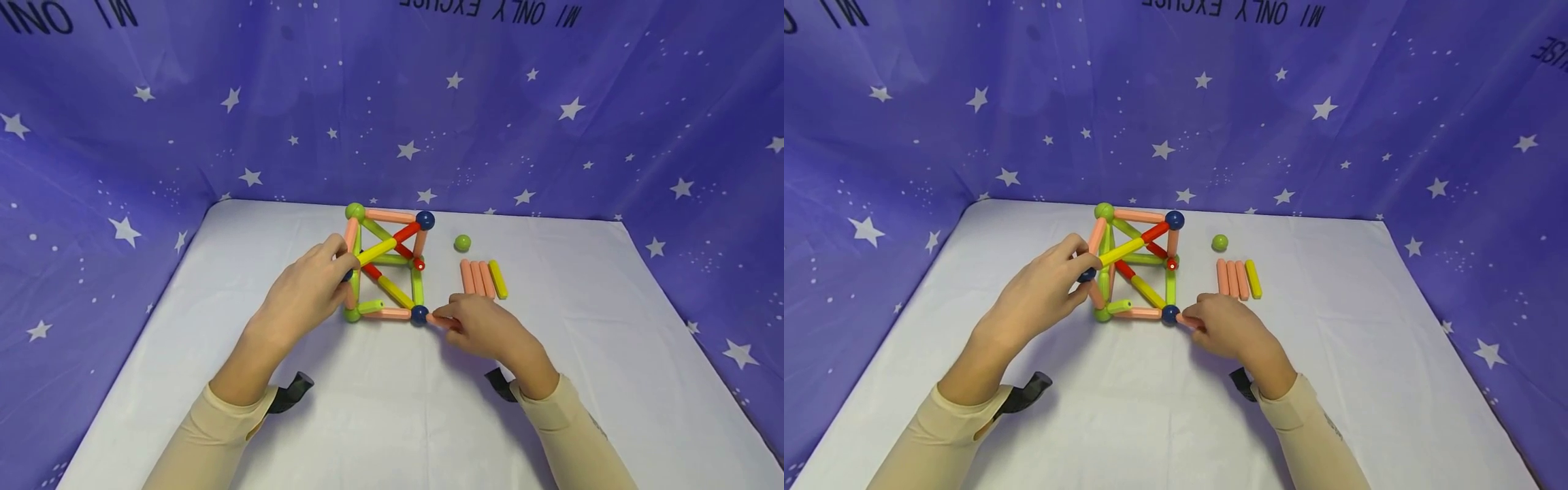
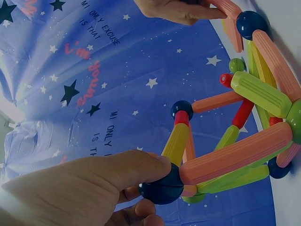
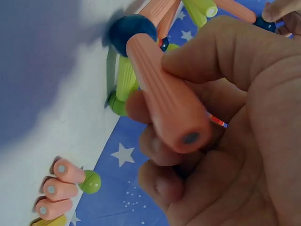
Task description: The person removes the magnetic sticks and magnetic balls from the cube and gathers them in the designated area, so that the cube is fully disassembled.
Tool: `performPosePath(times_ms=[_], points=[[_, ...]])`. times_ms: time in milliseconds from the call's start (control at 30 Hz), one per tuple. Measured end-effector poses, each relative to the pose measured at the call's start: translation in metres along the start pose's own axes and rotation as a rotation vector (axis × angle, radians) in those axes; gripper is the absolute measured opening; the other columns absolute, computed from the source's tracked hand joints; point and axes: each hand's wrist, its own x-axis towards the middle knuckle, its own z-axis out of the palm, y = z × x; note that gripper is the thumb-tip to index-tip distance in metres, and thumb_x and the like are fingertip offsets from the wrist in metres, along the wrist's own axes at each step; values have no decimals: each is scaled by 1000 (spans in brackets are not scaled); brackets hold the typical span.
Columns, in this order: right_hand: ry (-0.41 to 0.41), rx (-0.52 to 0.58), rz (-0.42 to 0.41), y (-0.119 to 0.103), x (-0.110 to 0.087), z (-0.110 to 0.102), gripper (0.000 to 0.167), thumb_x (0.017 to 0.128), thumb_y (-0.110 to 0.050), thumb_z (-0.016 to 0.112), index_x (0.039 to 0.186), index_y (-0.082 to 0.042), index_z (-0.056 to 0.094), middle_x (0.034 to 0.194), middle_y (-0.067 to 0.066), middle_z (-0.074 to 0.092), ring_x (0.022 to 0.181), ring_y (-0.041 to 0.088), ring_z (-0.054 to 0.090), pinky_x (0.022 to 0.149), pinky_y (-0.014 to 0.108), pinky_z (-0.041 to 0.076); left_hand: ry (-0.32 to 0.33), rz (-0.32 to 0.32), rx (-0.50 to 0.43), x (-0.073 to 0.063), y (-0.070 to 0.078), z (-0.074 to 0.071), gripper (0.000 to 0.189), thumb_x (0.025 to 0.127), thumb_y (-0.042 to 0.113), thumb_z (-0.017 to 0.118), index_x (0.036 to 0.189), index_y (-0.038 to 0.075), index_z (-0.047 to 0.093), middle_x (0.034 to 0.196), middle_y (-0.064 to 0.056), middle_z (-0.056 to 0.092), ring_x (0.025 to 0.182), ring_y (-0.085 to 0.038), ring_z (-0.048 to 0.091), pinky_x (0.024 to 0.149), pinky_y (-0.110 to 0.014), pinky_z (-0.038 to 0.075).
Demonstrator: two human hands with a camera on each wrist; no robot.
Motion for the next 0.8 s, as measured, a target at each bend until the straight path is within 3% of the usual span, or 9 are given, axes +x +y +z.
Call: performPosePath(times_ms=[167, 300, 433, 600, 700, 800], points=[[-39, 23, -51, 9, -2, 7, 32, 78, -2, 65, 106, -12, 77, 72, -8, 52, 57, 5, 42, 51, 21, 37, -3, -7, 0, -2, 0, 1, 18, 82, 1, 75, 95, 10, 68, 99, -1, 50, 79, -17, 52, 60, -28, 45], [-8, 116, 4, 22, -3, 3, 33, 81, -4, 62, 111, -9, 73, 75, -7, 57, 57, 7, 45, 55, 25, 41, 2, -11, 6, -2, 0, 1, 18, 82, 2, 75, 96, 10, 68, 100, -1, 50, 79, -17, 52, 60, -28, 45], [124, 182, 153, 46, -3, -4, 28, 85, -9, 61, 113, -7, 67, 76, -3, 61, 59, 12, 49, 58, 31, 44, 10, -5, 17, -1, 0, 0, 18, 82, 2, 75, 96, 9, 68, 100, -1, 50, 79, -17, 52, 60, -28, 45], [280, 207, 420, 82, -6, -6, 34, 90, -19, 60, 119, -3, 60, 86, 9, 65, 68, 21, 59, 59, 36, 48, 7, -2, 15, 0, 0, 0, 18, 82, 2, 76, 96, 10, 68, 100, -1, 50, 80, -17, 52, 61, -28, 45], [320, 207, 555, 101, -9, -2, 39, 91, -19, 56, 125, 0, 56, 94, 16, 65, 73, 26, 60, 61, 38, 49, 6, -2, 15, 0, 1, 1, 19, 82, 2, 76, 97, 10, 68, 100, -1, 50, 79, -17, 51, 61, -28, 45], [316, 197, 637, 117, -11, 3, 40, 93, -19, 55, 127, 2, 53, 96, 20, 63, 75, 29, 60, 63, 40, 49, 4, -3, 15, 1, 2, 1, 20, 81, 2, 77, 98, 10, 69, 100, -1, 50, 79, -17, 51, 62, -28, 45]])
